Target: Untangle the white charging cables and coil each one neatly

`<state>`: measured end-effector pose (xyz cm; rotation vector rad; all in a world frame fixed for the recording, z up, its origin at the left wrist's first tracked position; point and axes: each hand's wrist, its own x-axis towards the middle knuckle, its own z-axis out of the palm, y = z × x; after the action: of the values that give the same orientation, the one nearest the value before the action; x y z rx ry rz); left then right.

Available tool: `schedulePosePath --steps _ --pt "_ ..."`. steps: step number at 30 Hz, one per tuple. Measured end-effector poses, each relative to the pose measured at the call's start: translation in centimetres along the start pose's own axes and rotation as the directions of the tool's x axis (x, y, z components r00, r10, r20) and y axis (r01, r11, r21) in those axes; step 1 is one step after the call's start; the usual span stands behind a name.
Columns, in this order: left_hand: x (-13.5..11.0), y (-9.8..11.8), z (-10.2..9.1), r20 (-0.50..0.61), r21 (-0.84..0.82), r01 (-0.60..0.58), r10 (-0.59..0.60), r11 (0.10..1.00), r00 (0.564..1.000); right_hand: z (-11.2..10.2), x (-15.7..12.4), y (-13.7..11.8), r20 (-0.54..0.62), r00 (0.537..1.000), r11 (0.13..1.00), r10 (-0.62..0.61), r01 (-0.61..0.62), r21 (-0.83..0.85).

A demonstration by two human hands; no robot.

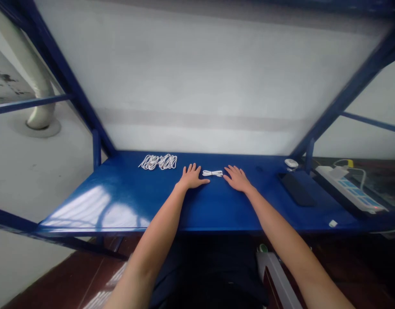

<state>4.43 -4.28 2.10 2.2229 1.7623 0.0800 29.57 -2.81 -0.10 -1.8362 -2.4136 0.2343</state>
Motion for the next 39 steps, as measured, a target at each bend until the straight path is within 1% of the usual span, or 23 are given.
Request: schedulePosePath --steps 6,8,9,10,11,13,14,15,17,20,25,27,29,31,34,39 --pt "0.1 0.0 0.0 0.000 -0.002 -0.001 0.001 1.000 1.000 0.5 0.3 0.6 -0.033 0.999 0.999 -0.015 0.016 0.035" --pt "0.1 0.0 0.0 0.002 -0.006 -0.002 0.002 1.000 1.000 0.6 0.3 0.6 -0.088 0.996 0.996 -0.019 0.027 0.086" --pt "0.1 0.0 0.1 0.004 -0.008 -0.002 0.003 1.000 1.000 0.6 0.3 0.4 -0.146 0.989 0.991 -0.034 0.053 0.127" --pt "0.1 -0.1 0.1 0.006 -0.011 -0.002 0.002 1.000 1.000 0.7 0.2 0.1 -0.227 0.972 0.981 -0.060 0.100 0.169" --pt "0.2 -0.1 0.1 0.005 -0.013 -0.003 0.003 1.000 1.000 0.7 0.1 -0.3 -0.318 0.943 0.965 -0.097 0.168 0.203" --pt "0.2 -0.1 0.2 0.000 -0.013 -0.004 0.004 1.000 1.000 0.8 -0.2 -1.4 -0.465 0.862 0.920 -0.205 0.332 0.210" --pt "0.2 -0.1 0.2 -0.003 -0.011 -0.003 0.003 1.000 1.000 0.8 -0.3 -2.0 -0.485 0.832 0.900 -0.268 0.397 0.183" --pt "0.2 -0.1 0.2 -0.007 -0.009 -0.003 0.003 1.000 1.000 0.8 -0.5 -2.6 -0.466 0.821 0.886 -0.329 0.440 0.149" --pt "0.1 -0.1 0.2 -0.012 -0.008 -0.006 0.006 1.000 1.000 0.7 -0.8 -3.6 -0.385 0.835 0.883 -0.392 0.459 0.097" --pt "0.1 -0.1 0.2 -0.017 -0.013 -0.011 0.011 1.000 1.000 0.5 -1.0 -4.2 -0.297 0.874 0.907 -0.386 0.419 0.053" --pt "0.1 -0.1 0.2 -0.014 -0.015 -0.009 0.009 1.000 1.000 0.1 -0.5 -3.1 -0.258 0.890 0.924 -0.376 0.380 -0.037" --pt "0.1 0.0 0.2 -0.014 -0.017 -0.008 0.008 1.000 1.000 -0.1 0.0 -2.1 -0.270 0.911 0.949 -0.312 0.312 -0.044" --pt "-0.1 0.0 0.0 -0.009 -0.023 -0.006 0.006 1.000 1.000 -0.4 0.6 -1.0 -0.293 0.934 0.978 -0.204 0.206 -0.026" --pt "-0.2 0.1 -0.2 0.000 -0.030 -0.008 0.008 1.000 1.000 -0.7 1.4 0.2 -0.307 0.947 0.995 -0.094 0.099 -0.001" --pt "-0.4 0.1 -0.4 0.008 -0.040 -0.012 0.013 0.999 1.000 -1.4 2.7 1.8 -0.328 0.944 0.999 0.027 -0.036 -0.021" --pt "-0.3 0.0 -0.2 0.010 -0.034 -0.014 0.014 0.999 1.000 -2.4 5.0 3.7 -0.318 0.939 0.975 0.133 -0.181 -0.126"
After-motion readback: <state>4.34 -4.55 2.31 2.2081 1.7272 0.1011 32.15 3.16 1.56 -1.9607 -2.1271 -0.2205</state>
